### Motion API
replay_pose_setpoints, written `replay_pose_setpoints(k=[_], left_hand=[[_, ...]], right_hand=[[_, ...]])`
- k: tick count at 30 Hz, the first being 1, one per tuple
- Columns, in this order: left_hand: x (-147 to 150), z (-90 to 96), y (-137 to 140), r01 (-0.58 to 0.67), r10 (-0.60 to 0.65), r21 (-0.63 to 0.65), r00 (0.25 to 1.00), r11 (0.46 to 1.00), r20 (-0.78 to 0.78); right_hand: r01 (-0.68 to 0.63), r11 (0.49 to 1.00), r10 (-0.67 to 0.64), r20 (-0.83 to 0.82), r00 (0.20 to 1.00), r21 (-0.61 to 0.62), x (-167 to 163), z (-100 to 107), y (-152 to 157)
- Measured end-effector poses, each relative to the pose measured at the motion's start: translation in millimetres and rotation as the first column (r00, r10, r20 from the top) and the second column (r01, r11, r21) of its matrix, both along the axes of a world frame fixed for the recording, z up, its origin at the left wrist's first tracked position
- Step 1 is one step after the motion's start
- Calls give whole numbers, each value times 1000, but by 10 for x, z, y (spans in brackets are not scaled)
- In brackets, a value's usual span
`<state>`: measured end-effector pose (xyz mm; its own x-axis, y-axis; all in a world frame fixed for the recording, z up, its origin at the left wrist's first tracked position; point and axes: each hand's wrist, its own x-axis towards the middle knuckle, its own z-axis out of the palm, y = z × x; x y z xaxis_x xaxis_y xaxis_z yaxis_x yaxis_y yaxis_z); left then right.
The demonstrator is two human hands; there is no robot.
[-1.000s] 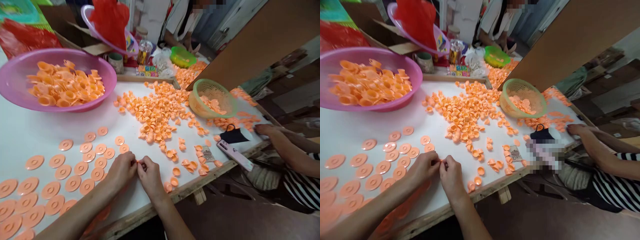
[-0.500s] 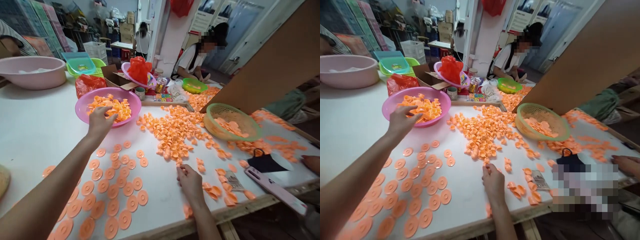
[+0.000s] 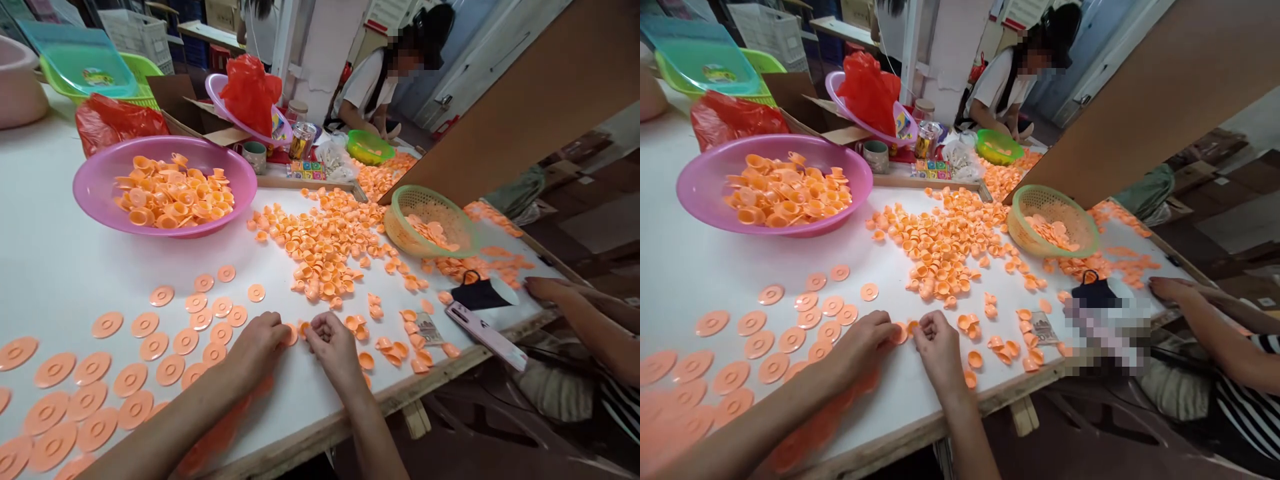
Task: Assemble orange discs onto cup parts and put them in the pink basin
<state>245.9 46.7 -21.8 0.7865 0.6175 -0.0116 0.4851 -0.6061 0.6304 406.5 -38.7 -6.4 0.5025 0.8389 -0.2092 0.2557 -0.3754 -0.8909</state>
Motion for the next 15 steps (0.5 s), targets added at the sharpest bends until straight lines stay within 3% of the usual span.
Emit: replay_pose_setpoints(k=[3,7,11,13,15], left_hand=[[12,-33,10,-48,50,-104,999,993,22],[49,-104,31,-72,70,-144,997,987,-19],[55,-91,54,-77,75,-160,997,984,-18],[52,-31,99,-94,96,-259,995,961,-4],[73,46,156,-124,146,-409,989,904,22]], right_hand=[[8,1000,-10,-45,999,-30,-22,-61,9],[-7,992,-1,-68,998,-126,-74,-99,77],[-11,989,17,33,999,-149,-155,-96,166],[-25,990,43,126,991,-140,-186,-81,186],[-43,990,68,187,980,-136,-202,-62,191]])
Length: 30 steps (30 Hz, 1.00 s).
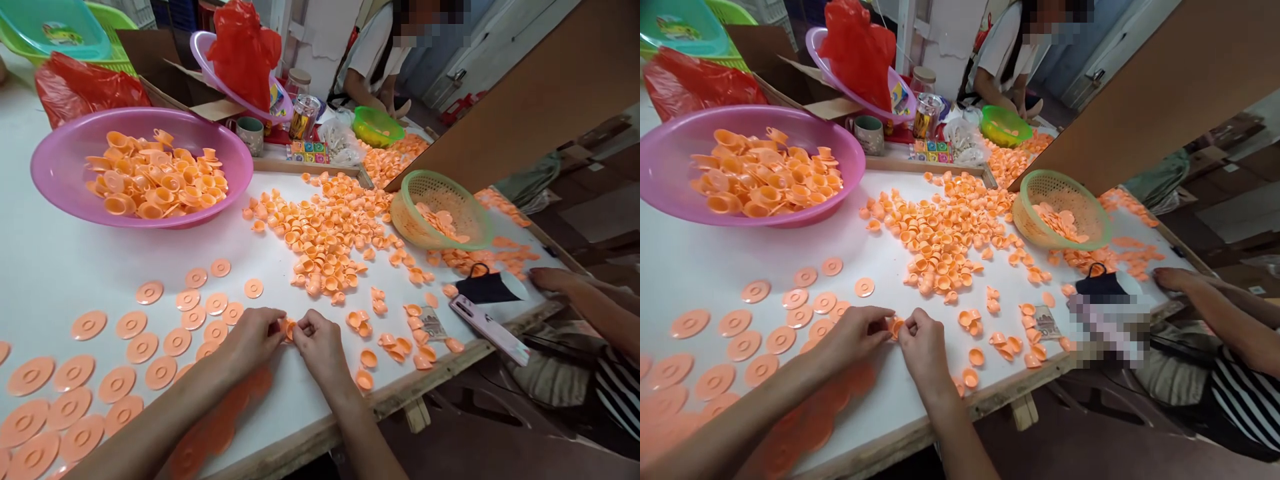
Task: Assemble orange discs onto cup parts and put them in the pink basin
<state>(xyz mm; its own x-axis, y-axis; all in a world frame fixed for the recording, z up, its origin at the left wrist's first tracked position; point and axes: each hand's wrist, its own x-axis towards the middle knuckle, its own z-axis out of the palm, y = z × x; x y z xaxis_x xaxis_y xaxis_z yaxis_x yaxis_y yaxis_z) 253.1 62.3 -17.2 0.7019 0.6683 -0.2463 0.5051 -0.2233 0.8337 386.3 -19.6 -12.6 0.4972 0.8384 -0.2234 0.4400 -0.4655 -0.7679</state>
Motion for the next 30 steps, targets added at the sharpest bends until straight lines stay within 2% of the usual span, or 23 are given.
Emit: replay_pose_setpoints(k=[1,3,8,14,16,18,19,21,22,25,27,28,29,30], left_hand=[[24,34,25,-24,25,-54,999,998,21],[90,77,53,-66,68,-73,998,995,18],[183,54,14,-93,95,22,991,995,-90],[116,26,-81,-71,79,79,990,994,-114],[111,40,-111,-66,75,89,991,994,-112],[84,92,-32,-114,119,90,992,989,-50],[49,148,73,-172,172,100,985,980,13],[-86,350,416,-352,325,160,930,922,173],[-182,494,634,-456,402,213,879,864,256],[-494,956,1290,-702,598,364,712,611,369],[-621,1129,1548,-744,663,418,662,522,350],[-642,1144,1586,-733,661,454,669,507,341],[-636,1107,1560,-699,630,486,703,525,330],[-606,1024,1478,-637,567,503,764,584,308]], right_hand=[[-11,1000,11,22,1000,3,-3,9,-1],[-25,1000,24,46,999,5,-1,25,-4],[-40,999,39,29,999,13,-21,16,-10],[-18,996,24,-62,998,85,-80,-52,-16],[-62,993,74,-127,989,97,20,-12,-55],[-82,992,94,-130,987,91,229,58,-120],[5,995,2,-63,998,104,366,90,-157],[199,974,-213,138,967,106,657,126,-232],[247,966,-259,222,940,81,784,129,-267],[238,971,-209,418,884,-17,986,96,-367],[195,980,-145,513,846,-44,972,56,-412],[181,983,-132,549,826,-36,937,36,-420],[167,986,-129,566,814,-16,892,20,-415],[147,989,-131,560,818,16,841,10,-396]])
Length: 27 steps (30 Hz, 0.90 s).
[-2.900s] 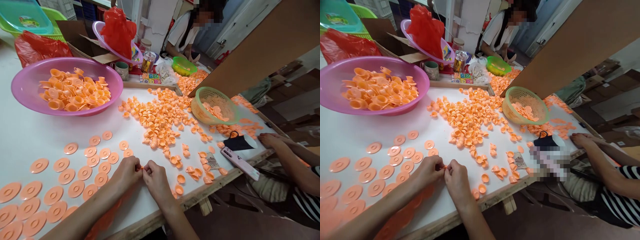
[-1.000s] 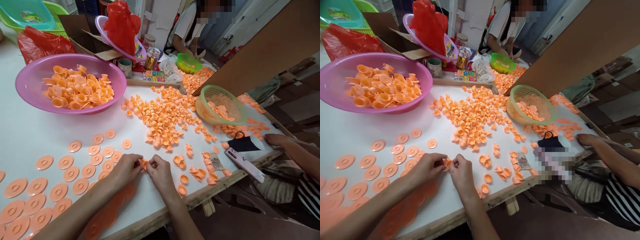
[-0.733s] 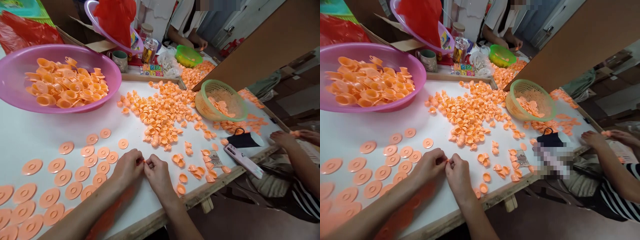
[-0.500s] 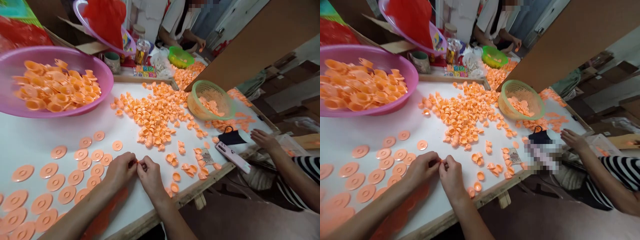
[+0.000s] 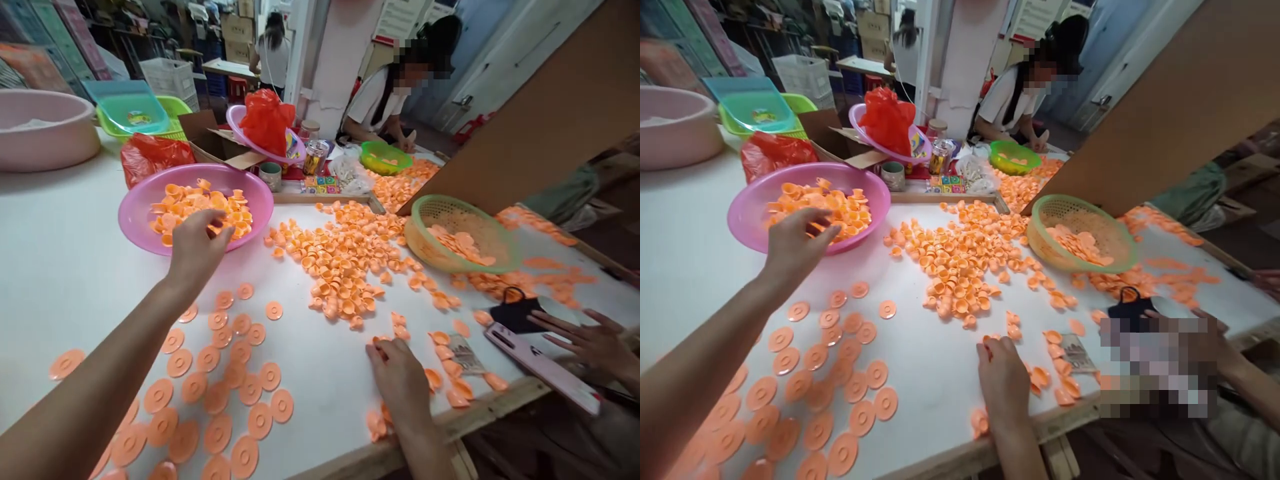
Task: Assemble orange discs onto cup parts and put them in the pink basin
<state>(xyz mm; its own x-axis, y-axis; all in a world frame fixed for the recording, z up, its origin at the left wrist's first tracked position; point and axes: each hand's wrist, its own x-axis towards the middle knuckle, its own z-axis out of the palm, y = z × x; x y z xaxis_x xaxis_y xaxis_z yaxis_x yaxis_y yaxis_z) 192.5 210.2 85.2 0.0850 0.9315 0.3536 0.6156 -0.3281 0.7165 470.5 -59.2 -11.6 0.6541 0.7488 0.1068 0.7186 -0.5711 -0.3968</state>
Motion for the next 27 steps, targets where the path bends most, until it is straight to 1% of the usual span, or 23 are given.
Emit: replay_pose_setpoints(k=[1,2,3,4,5,6,8,9,12,14,17,20,23,25,27], left_hand=[[46,-120,-124,126,-127,-36,992,991,-24],[101,-264,-272,267,-272,-101,961,958,-42],[161,-420,-429,389,-406,-185,912,902,-59],[221,-573,-579,459,-493,-255,865,851,-90],[277,-711,-712,481,-539,-313,832,819,-131],[330,-827,-826,469,-548,-351,818,811,-174],[422,-980,-1002,427,-533,-392,817,815,-221],[464,-1023,-1073,437,-549,-411,810,800,-207],[571,-1092,-1256,556,-647,-425,756,714,-98],[620,-1135,-1348,600,-671,-418,741,683,-32],[650,-1199,-1416,597,-644,-407,764,692,27],[651,-1216,-1431,597,-629,-397,775,697,61],[646,-1193,-1441,589,-614,-380,786,714,65],[645,-1179,-1441,583,-606,-373,792,722,66],[646,-1173,-1434,582,-603,-383,794,717,76]], right_hand=[[-31,999,32,-25,999,45,-55,-1,34],[-70,993,76,-67,995,95,-112,8,81],[-109,983,127,-117,985,148,-173,26,139],[-144,971,177,-167,970,192,-236,51,203],[-172,959,220,-210,952,225,-300,79,269],[-191,949,253,-244,936,251,-365,106,331],[-221,932,305,-290,907,289,-486,147,427],[-235,923,328,-301,895,304,-537,155,457],[-289,898,394,-311,865,333,-647,118,470],[-329,885,429,-303,851,330,-696,55,443],[-389,875,457,-229,859,287,-777,-44,409],[-468,859,491,-75,868,207,-871,-94,416],[-555,820,551,73,831,140,-925,-82,438],[-577,807,568,101,817,125,-919,-61,441],[-549,823,545,68,836,146,-892,-48,435]])
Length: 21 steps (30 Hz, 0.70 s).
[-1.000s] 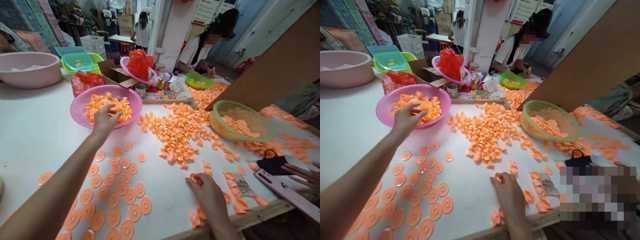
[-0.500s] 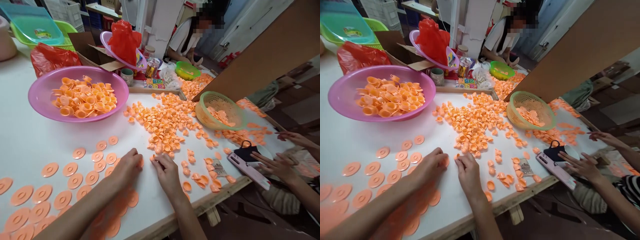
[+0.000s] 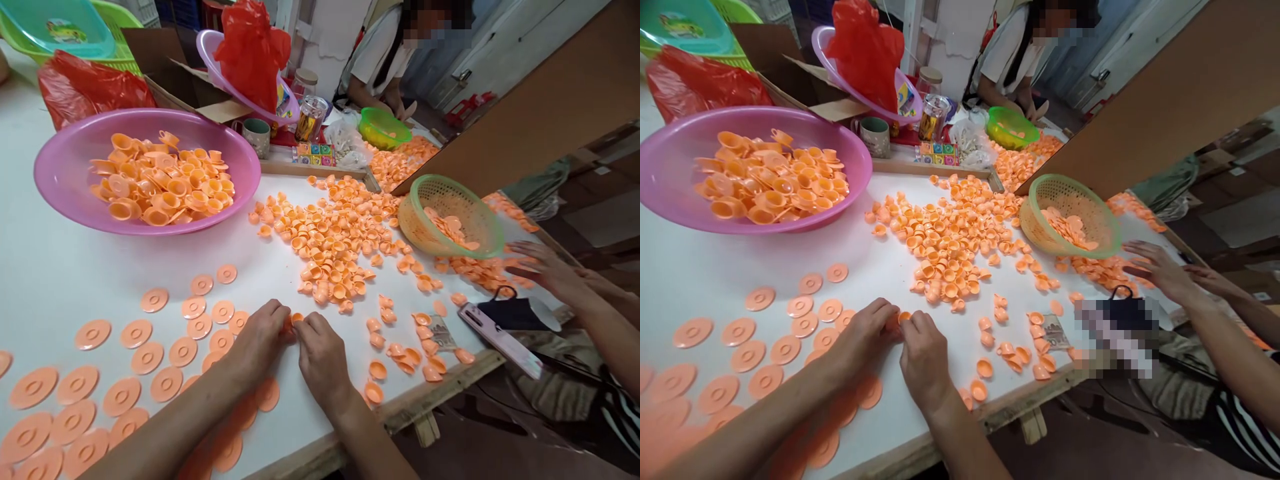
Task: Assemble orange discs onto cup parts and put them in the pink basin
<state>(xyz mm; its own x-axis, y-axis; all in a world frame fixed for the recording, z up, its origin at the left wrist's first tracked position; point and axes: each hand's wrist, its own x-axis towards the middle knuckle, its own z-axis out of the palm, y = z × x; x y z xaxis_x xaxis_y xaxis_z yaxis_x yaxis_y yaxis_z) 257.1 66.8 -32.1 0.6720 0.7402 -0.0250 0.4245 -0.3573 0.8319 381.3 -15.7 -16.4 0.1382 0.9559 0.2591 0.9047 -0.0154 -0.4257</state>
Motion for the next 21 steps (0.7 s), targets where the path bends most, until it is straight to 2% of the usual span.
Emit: replay_pose_setpoints(k=[3,5,9,12,15,18,21], left_hand=[[6,-5,14,12,-12,-34,1000,999,-13],[1,-18,20,18,-18,-45,1000,999,-12],[-65,-43,92,46,-45,-53,999,998,26],[-117,1,237,100,-88,-200,994,975,65],[-81,104,362,64,-61,-341,998,938,19],[16,178,357,-22,-13,-300,994,954,-113],[47,183,261,-70,39,-227,990,971,-139]], right_hand=[[48,999,-48,-105,993,0,28,-13,-7],[18,1000,-20,-139,990,-12,15,-37,-7],[-51,999,50,-93,994,-17,-50,-74,-11],[-87,996,87,-24,996,15,-78,-81,-20],[-90,994,87,44,995,54,-80,-96,-21],[-98,990,88,103,991,102,-75,-137,-20],[-119,984,95,171,981,136,-86,-199,-31]])
